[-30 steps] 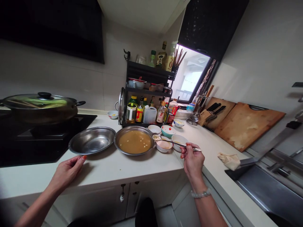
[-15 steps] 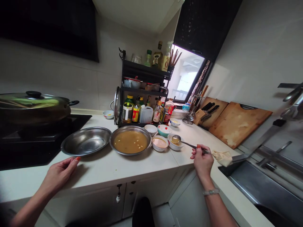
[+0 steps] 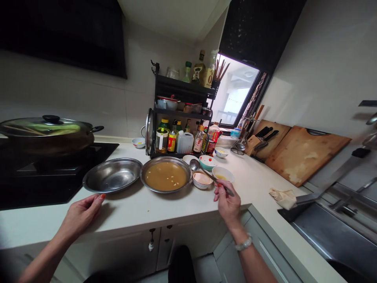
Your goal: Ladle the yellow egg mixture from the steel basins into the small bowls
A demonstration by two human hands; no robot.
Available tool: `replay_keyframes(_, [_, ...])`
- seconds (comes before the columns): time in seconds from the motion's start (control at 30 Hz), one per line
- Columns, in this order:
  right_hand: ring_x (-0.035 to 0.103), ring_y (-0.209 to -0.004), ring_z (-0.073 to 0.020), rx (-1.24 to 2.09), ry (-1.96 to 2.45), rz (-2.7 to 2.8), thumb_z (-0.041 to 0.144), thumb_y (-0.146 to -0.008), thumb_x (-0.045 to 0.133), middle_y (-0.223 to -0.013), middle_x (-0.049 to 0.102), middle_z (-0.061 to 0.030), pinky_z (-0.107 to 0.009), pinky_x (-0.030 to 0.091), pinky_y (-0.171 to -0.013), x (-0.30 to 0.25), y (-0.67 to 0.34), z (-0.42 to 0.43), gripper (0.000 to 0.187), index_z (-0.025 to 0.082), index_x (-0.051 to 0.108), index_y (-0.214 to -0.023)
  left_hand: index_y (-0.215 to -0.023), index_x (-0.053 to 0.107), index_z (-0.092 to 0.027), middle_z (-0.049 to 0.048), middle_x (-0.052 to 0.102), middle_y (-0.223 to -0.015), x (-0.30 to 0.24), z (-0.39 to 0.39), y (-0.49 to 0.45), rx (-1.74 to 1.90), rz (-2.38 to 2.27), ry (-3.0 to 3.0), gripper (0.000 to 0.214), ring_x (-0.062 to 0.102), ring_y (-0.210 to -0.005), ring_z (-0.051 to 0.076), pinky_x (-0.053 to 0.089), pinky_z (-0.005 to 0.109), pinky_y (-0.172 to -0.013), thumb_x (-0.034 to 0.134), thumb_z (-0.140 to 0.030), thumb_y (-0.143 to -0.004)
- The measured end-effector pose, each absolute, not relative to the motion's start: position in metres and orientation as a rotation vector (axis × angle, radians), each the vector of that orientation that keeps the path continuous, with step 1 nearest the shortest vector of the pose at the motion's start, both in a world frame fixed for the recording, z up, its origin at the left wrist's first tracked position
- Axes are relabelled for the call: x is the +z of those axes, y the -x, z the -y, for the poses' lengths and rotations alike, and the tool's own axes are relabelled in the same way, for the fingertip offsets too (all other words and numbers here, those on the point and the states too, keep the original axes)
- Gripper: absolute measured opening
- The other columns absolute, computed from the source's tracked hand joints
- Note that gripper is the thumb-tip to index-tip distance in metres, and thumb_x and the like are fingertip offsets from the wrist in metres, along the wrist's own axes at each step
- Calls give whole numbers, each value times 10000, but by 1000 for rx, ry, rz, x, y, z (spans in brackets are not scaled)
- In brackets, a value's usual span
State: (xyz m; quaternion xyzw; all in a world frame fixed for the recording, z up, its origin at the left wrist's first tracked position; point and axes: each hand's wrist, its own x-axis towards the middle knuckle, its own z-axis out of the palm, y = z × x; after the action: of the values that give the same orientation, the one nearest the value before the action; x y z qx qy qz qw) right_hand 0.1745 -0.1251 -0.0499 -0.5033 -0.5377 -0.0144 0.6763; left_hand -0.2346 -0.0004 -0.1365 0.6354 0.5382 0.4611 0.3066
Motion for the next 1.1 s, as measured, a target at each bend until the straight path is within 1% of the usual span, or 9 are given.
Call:
replay_keyframes(0.2, [502, -412, -91, 150, 1112, 1252, 359, -835, 599, -639, 575, 24, -236, 446, -390, -61, -146, 88, 172, 211, 671, -883, -512, 365, -217, -62, 346, -435, -135, 1, 234, 1220, -1409, -1688, 453, 292, -445, 92, 259, 211, -411, 519, -557, -768])
replay_keyframes(0.4, [497, -407, -95, 253, 1176, 1277, 400, -830, 584, -615, 584, 19, -221, 440, -366, -76, -138, 66, 233, 194, 671, -896, -503, 358, -220, -57, 348, -423, -130, 3, 232, 1208, -1440, -1675, 470, 287, -440, 95, 258, 220, -415, 493, -582, -769])
replay_keyframes(0.63, [501, -361, -100, 398, 1135, 1003, 515, -772, 644, -526, 574, 47, -206, 416, -338, -80, -137, 63, 367, 171, 584, -886, -503, 363, -217, -58, 339, -436, -131, 2, 233, 1221, -1412, -1684, 463, 287, -450, 95, 266, 218, -423, 506, -574, -762])
replay_keyframes(0.83, [505, -363, -97, 412, 1081, 860, 506, -722, 701, -517, 595, 42, -191, 401, -337, -68, -144, 70, 392, 171, 560, -869, -507, 366, -219, -58, 348, -430, -133, 2, 234, 1220, -1413, -1675, 446, 289, -440, 94, 262, 216, -412, 513, -556, -760])
replay_keyframes(1.1, [489, -351, -93, 355, 1081, 846, 486, -735, 704, -501, 587, 46, -195, 401, -343, -61, -150, 79, 377, 165, 565, -876, -507, 368, -217, -55, 355, -432, -130, 3, 232, 1219, -1448, -1722, 452, 302, -447, 96, 272, 217, -424, 493, -562, -772])
